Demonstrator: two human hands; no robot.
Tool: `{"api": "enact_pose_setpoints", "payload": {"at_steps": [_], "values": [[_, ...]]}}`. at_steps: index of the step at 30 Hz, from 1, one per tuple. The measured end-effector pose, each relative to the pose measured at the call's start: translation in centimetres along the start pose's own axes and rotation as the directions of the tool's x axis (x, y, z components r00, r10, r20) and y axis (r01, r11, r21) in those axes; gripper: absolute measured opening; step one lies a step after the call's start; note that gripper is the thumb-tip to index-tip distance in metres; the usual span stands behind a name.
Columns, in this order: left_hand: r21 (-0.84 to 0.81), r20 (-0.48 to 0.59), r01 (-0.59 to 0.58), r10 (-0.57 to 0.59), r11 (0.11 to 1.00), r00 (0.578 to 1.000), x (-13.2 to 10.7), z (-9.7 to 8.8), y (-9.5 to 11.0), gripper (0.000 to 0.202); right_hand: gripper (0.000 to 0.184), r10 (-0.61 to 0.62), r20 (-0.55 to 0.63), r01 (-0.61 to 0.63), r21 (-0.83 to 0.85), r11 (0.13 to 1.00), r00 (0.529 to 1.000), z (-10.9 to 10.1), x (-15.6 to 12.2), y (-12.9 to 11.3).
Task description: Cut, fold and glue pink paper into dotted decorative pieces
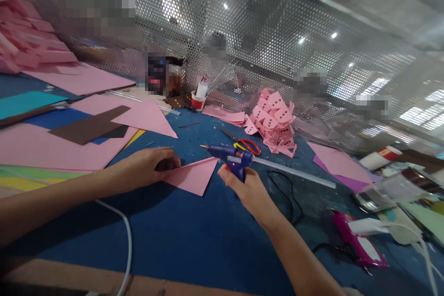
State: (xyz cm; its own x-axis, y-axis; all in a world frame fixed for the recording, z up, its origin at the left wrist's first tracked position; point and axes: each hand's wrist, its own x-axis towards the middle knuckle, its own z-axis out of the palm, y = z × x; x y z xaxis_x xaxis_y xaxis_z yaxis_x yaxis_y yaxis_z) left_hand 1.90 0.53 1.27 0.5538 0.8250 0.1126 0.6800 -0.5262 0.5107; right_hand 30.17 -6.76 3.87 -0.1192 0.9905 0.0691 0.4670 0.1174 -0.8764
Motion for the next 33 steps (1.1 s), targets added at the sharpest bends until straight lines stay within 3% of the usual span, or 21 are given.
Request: {"api": "enact_pose_setpoints", "payload": {"at_steps": [4, 7, 11, 15, 17, 19, 22, 26, 33], "values": [[0.006, 0.005, -0.035, 0.035, 0.999, 0.999, 0.1, -0.1, 0.1, 0.018, 0.038, -0.01, -0.006, 0.011, 0.206, 0.979, 1.0, -0.4, 0.6, -0.1], [0.027, 0.002, -0.053, 0.053, 0.998, 0.999, 0.1, -0.2, 0.3, 0.02, 0.043, -0.045, -0.034, 0.048, 0.087, 0.995, 0.998, -1.1, 1.2, -0.1], [0.04, 0.024, -0.077, 0.076, 0.996, 0.997, 0.2, -0.1, 0.0, 0.024, 0.043, -0.117, -0.219, 0.072, -0.202, 0.977, 0.969, -3.4, 1.5, 0.3], [0.072, 0.026, -0.133, 0.132, 0.988, 0.991, 0.5, -0.1, -0.4, 0.026, 0.039, -0.197, -0.426, -0.052, -0.506, 0.861, 0.883, -7.0, 0.9, 1.5], [0.094, 0.029, -0.14, 0.138, 0.986, 0.99, 0.4, -0.2, -0.3, 0.026, 0.043, -0.139, -0.506, -0.254, -0.629, 0.735, 0.852, -9.1, 0.4, 2.4], [0.107, 0.021, -0.15, 0.149, 0.983, 0.989, 0.1, -0.5, 0.2, 0.025, 0.05, -0.045, -0.604, -0.449, -0.638, 0.625, 0.796, -11.0, -0.1, 3.3], [0.118, 0.01, -0.168, 0.168, 0.979, 0.986, -0.4, -1.1, 1.2, 0.024, 0.051, 0.037, -0.672, -0.572, -0.598, 0.562, 0.74, -13.0, -0.3, 4.8], [0.124, 0.014, -0.18, 0.18, 0.976, 0.984, -0.7, -1.6, 2.0, 0.022, 0.046, 0.146, -0.708, -0.672, -0.556, 0.489, 0.691, -13.9, 0.5, 6.4], [0.133, 0.012, -0.186, 0.186, 0.973, 0.982, -0.4, -1.4, 1.9, 0.023, 0.036, 0.219, -0.724, -0.734, -0.537, 0.416, 0.654, -13.3, 1.7, 7.6]]}}
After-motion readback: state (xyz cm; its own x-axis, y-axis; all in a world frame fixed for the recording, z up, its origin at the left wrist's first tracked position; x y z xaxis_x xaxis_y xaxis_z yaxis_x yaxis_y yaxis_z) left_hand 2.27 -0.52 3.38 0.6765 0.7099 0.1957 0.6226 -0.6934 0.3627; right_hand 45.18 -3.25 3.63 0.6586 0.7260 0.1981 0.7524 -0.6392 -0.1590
